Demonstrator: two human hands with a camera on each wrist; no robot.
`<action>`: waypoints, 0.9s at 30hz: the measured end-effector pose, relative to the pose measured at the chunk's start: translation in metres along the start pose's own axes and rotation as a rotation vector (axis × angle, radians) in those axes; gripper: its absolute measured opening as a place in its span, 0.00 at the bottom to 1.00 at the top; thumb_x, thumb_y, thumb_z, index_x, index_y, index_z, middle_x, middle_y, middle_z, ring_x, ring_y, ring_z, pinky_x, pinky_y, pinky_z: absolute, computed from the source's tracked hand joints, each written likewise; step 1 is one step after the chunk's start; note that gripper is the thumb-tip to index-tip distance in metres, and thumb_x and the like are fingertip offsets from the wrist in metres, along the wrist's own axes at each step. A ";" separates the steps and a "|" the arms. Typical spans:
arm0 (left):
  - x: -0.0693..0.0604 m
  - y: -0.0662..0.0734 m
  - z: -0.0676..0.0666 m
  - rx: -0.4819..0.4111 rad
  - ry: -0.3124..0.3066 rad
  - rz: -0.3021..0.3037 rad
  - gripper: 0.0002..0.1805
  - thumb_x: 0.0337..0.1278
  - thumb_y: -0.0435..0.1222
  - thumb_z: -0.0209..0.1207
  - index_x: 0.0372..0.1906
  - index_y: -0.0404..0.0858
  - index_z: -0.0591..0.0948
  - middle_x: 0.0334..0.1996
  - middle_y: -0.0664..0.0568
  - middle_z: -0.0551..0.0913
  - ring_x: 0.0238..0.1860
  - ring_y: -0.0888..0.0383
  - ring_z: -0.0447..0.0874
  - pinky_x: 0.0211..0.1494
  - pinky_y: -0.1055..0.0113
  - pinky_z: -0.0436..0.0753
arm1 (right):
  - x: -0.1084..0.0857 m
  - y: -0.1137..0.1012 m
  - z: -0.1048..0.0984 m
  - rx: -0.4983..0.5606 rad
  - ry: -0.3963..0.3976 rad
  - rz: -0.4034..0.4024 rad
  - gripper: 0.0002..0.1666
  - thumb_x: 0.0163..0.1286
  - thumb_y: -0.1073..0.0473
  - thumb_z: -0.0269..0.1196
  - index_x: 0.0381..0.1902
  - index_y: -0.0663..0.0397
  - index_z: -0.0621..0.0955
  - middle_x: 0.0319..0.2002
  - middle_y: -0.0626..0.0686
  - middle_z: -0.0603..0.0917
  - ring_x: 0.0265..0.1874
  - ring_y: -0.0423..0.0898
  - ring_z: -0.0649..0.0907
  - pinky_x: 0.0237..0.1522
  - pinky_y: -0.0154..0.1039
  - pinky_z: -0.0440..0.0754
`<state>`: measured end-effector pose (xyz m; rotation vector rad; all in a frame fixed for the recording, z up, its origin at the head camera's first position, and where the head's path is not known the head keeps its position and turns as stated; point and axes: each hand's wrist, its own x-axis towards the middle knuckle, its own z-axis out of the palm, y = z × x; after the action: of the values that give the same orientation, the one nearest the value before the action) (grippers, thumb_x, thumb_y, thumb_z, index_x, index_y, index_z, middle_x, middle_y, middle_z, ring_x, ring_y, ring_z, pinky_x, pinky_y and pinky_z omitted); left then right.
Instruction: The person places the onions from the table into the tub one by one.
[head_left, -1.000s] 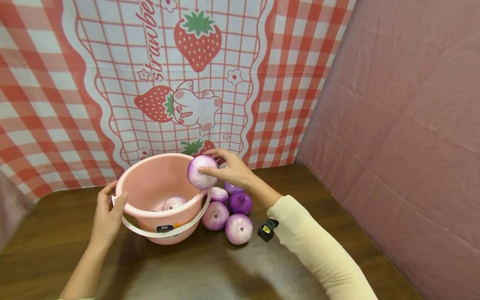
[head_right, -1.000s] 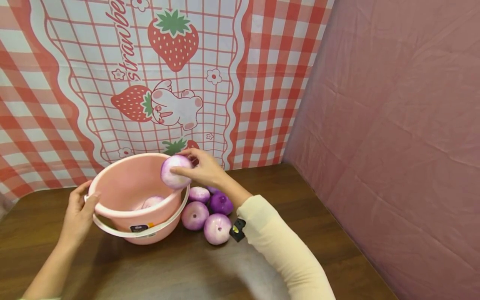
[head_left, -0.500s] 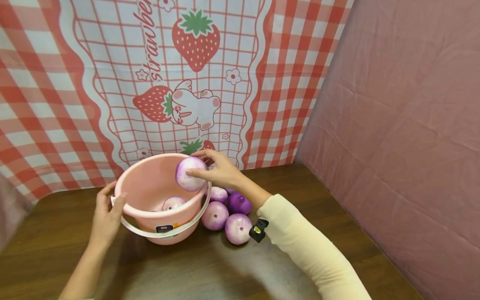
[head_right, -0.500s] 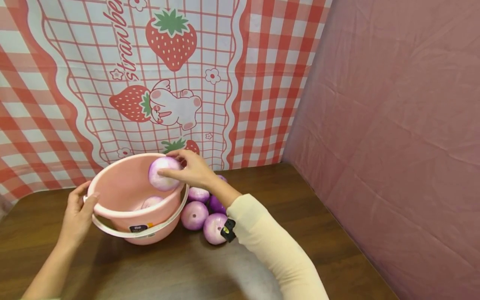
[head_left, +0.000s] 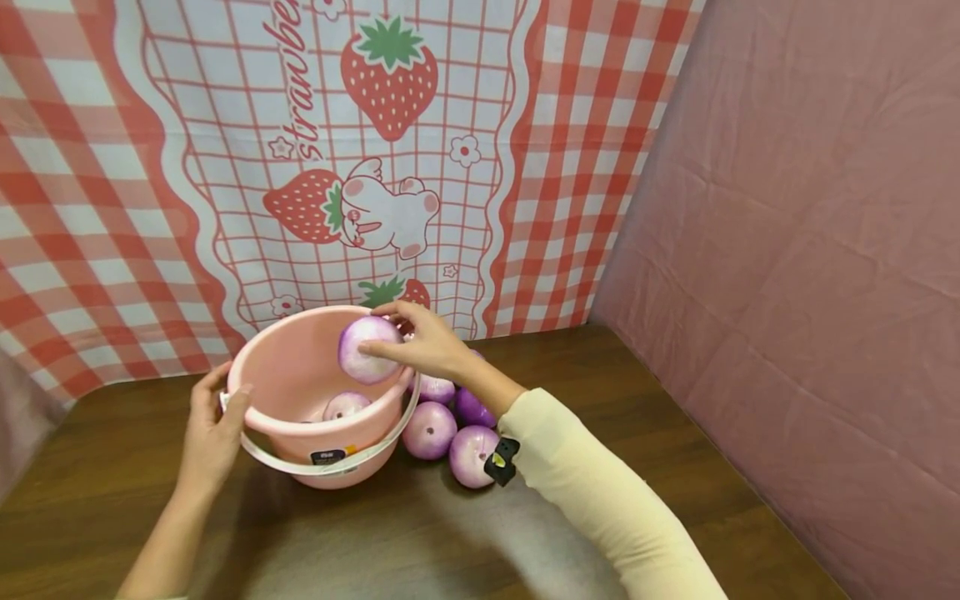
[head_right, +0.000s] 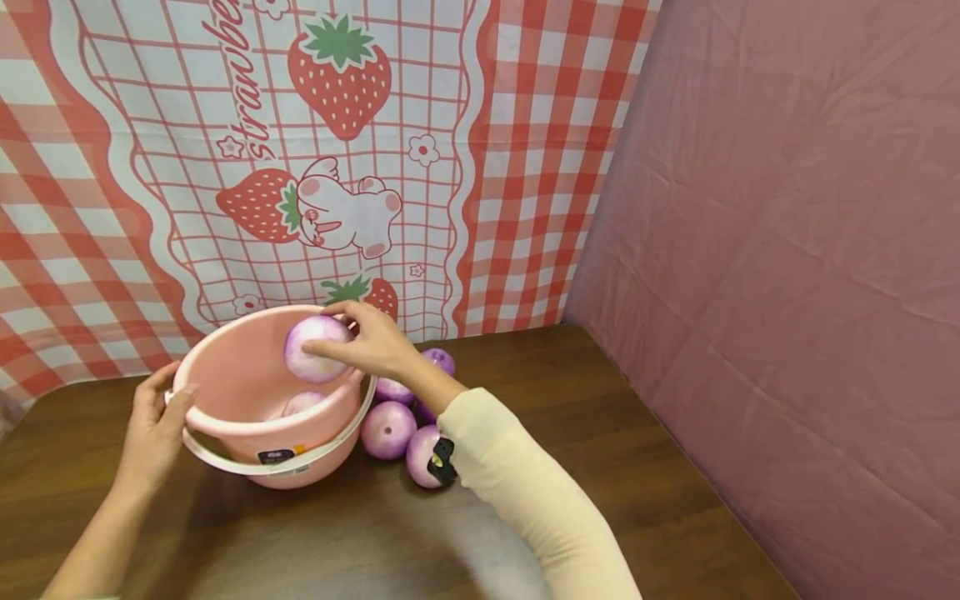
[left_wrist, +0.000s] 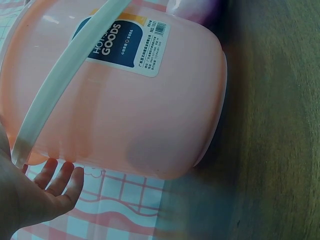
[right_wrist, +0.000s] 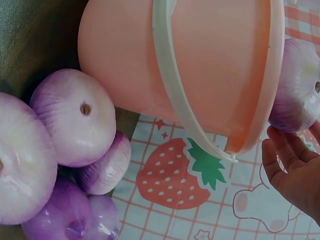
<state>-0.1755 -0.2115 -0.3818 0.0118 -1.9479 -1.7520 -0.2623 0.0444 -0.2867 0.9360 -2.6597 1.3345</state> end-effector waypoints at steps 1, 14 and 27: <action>0.000 0.000 0.000 -0.001 0.000 0.000 0.20 0.66 0.31 0.48 0.59 0.49 0.63 0.46 0.68 0.70 0.39 0.78 0.73 0.40 0.90 0.73 | 0.000 0.000 0.001 -0.001 -0.002 0.000 0.32 0.55 0.45 0.69 0.56 0.47 0.76 0.46 0.49 0.81 0.45 0.42 0.79 0.45 0.31 0.78; 0.001 -0.002 0.001 0.027 0.013 -0.016 0.21 0.66 0.31 0.48 0.61 0.47 0.63 0.47 0.69 0.68 0.42 0.78 0.71 0.42 0.91 0.71 | 0.007 0.000 0.013 -0.003 0.005 0.017 0.33 0.55 0.44 0.69 0.58 0.47 0.75 0.48 0.49 0.81 0.47 0.42 0.79 0.45 0.30 0.79; 0.000 -0.002 0.000 -0.011 0.015 -0.016 0.21 0.65 0.30 0.48 0.60 0.48 0.64 0.45 0.67 0.70 0.39 0.77 0.73 0.40 0.90 0.73 | 0.015 0.000 0.022 -0.010 0.003 0.011 0.34 0.54 0.43 0.69 0.57 0.46 0.75 0.48 0.48 0.81 0.47 0.40 0.78 0.47 0.30 0.78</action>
<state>-0.1766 -0.2116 -0.3837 0.0361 -1.9323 -1.7679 -0.2690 0.0211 -0.2961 0.9181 -2.6708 1.3221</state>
